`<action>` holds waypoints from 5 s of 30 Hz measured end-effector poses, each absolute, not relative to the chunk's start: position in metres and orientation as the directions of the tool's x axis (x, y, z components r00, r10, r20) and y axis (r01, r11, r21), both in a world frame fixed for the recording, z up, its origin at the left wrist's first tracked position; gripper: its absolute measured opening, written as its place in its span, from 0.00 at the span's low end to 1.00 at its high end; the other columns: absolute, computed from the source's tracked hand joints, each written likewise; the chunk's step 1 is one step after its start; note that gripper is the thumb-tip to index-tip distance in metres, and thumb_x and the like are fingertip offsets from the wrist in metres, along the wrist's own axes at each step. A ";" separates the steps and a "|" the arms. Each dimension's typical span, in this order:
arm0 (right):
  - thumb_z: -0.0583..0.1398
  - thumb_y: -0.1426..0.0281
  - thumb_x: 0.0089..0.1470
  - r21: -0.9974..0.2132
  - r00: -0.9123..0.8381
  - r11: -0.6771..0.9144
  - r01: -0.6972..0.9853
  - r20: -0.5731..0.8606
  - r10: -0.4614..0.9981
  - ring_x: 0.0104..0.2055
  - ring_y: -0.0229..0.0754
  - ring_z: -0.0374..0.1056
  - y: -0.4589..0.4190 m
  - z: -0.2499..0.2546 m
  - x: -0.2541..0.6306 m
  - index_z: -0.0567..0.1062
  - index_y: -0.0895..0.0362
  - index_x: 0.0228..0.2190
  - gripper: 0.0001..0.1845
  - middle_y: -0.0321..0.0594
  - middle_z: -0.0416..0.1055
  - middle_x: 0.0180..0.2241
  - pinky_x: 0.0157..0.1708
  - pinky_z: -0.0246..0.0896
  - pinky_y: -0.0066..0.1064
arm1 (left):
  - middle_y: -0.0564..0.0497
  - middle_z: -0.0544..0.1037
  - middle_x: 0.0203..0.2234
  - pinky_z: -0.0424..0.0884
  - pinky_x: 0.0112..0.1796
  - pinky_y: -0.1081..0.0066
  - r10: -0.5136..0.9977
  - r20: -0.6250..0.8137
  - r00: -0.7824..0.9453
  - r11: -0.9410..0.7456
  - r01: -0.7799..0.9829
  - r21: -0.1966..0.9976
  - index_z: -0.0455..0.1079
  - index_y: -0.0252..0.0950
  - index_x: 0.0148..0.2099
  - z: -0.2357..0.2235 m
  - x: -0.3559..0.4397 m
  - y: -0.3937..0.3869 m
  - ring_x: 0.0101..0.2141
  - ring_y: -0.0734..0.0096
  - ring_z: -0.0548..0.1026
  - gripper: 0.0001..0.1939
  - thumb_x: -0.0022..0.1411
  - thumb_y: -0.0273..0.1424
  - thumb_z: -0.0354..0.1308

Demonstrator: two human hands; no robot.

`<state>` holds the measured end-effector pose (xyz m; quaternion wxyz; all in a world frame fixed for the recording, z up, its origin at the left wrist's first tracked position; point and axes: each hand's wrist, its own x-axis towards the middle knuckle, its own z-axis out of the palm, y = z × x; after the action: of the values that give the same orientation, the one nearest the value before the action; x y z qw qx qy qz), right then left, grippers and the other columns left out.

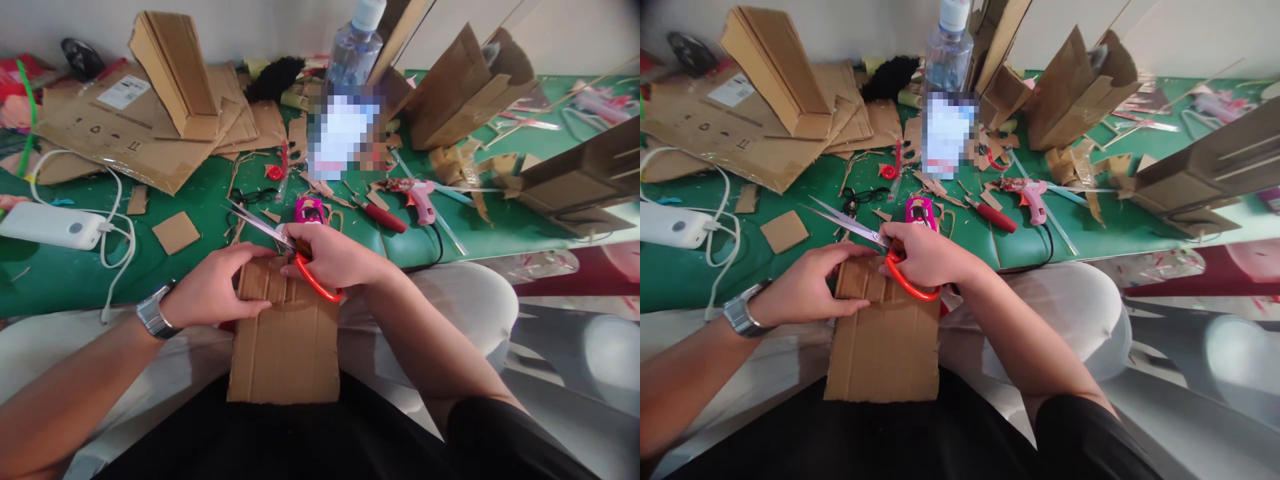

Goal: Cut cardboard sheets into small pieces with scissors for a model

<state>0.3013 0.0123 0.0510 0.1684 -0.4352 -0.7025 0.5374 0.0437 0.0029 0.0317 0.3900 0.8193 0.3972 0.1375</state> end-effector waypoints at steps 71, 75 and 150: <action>0.72 0.69 0.54 -0.977 -0.563 0.033 0.210 -0.093 0.821 0.30 0.37 0.63 0.002 0.055 0.311 0.69 0.54 0.33 0.16 0.32 0.70 0.30 0.29 0.59 0.29 | 0.46 0.84 0.52 0.86 0.41 0.64 0.593 -0.292 0.751 0.213 0.204 0.956 0.71 0.47 0.65 0.044 0.026 0.008 0.46 0.56 0.87 0.31 0.63 0.38 0.76; 0.74 0.71 0.54 -0.982 -0.572 0.073 0.171 -0.039 0.820 0.29 0.36 0.60 0.003 0.054 0.315 0.69 0.54 0.32 0.17 0.30 0.65 0.30 0.28 0.56 0.30 | 0.45 0.84 0.55 0.85 0.39 0.66 0.590 -0.264 0.763 0.234 0.152 0.960 0.74 0.49 0.66 0.043 0.023 0.013 0.45 0.57 0.87 0.32 0.62 0.39 0.78; 0.78 0.55 0.52 -0.994 0.141 0.087 0.064 0.096 0.985 0.30 0.43 0.62 -0.007 0.053 0.317 0.64 0.48 0.32 0.29 0.33 0.64 0.31 0.28 0.58 0.37 | 0.51 0.86 0.49 0.82 0.53 0.59 0.997 -0.036 -0.068 0.010 -0.360 0.933 0.72 0.43 0.41 0.033 0.040 0.021 0.60 0.57 0.80 0.11 0.68 0.40 0.71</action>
<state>0.3166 -0.0068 0.0534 0.5425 -0.5254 -0.4993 0.4246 0.0396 0.0210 0.0333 0.5702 0.3756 0.4239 0.5951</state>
